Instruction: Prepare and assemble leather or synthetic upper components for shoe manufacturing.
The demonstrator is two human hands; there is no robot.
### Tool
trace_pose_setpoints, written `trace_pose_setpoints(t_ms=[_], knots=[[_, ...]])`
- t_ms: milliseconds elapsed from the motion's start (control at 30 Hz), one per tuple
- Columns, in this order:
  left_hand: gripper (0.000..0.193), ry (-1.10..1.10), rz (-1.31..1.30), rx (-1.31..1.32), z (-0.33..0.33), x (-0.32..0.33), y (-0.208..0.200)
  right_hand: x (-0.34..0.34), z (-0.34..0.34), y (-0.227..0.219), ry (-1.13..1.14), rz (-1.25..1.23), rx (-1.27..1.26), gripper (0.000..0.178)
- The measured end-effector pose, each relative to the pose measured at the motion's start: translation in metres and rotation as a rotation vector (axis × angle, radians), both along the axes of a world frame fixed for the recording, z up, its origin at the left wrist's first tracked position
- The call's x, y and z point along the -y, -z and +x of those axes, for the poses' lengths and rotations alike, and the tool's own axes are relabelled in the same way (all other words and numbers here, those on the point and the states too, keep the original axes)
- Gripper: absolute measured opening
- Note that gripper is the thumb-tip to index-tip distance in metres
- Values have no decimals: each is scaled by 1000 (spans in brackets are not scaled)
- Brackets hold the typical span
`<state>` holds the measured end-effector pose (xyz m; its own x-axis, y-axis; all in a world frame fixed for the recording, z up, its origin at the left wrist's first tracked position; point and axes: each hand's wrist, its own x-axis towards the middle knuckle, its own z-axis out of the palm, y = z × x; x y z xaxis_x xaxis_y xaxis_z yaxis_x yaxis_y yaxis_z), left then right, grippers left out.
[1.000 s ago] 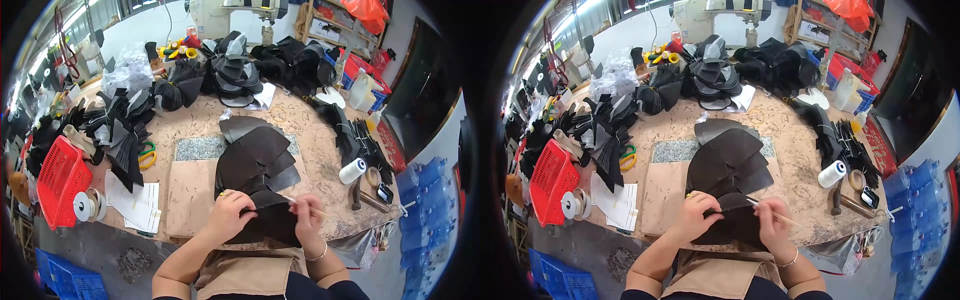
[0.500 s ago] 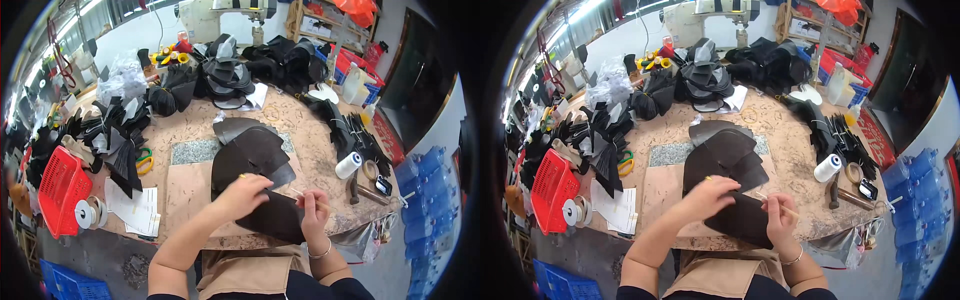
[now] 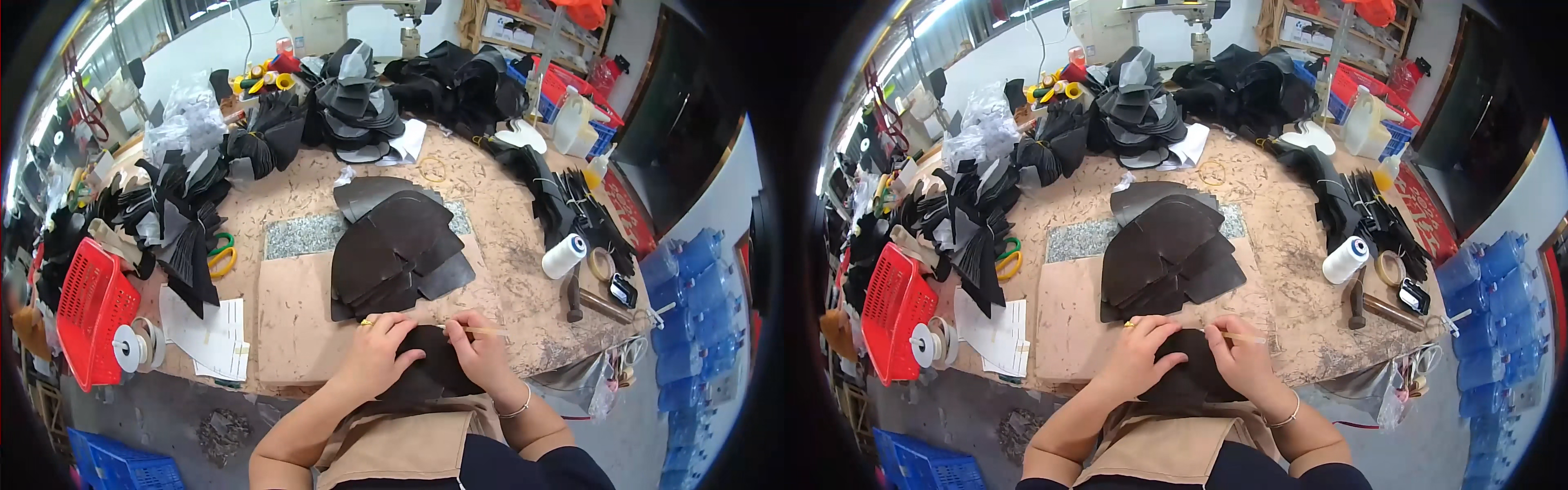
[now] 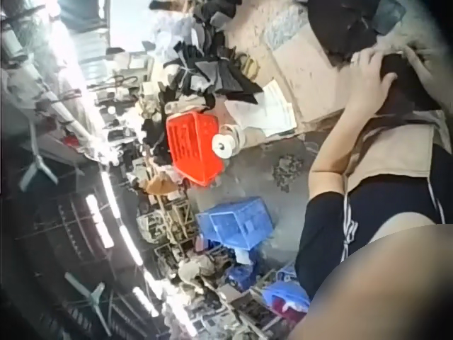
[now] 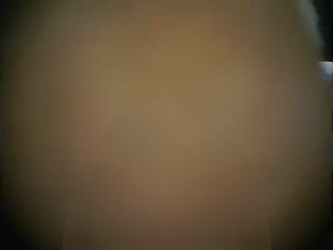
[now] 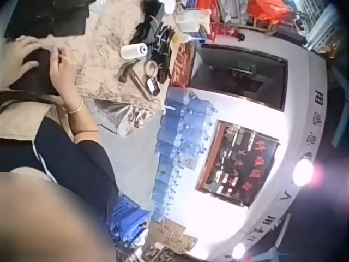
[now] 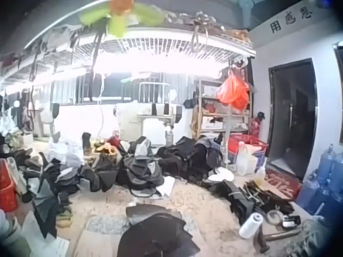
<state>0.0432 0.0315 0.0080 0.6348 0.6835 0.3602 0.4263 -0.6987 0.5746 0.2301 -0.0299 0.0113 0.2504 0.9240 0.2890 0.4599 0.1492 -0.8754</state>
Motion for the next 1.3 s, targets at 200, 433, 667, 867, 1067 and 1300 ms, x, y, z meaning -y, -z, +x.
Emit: trace_pose_setpoints(t_ms=[200,433,667,867,1067,1300], knots=[[42,-41,-13,50,0,3,3,2,-1,2,9,40,104,11],[41,-40,-31,53,0,4,2,1,-2,3,10,47,154,9],[42,-33,-54,65,2,0,5,-2,0,2,5,57,195,10],[42,-57,-63,71,1,1,7,1,3,9,-24,42,94,7],[35,-32,30,234,10,0,5,16,11,16,129,199,-384,13],[21,-19,-94,444,20,-19,0,21,17,21,194,495,-551,10]])
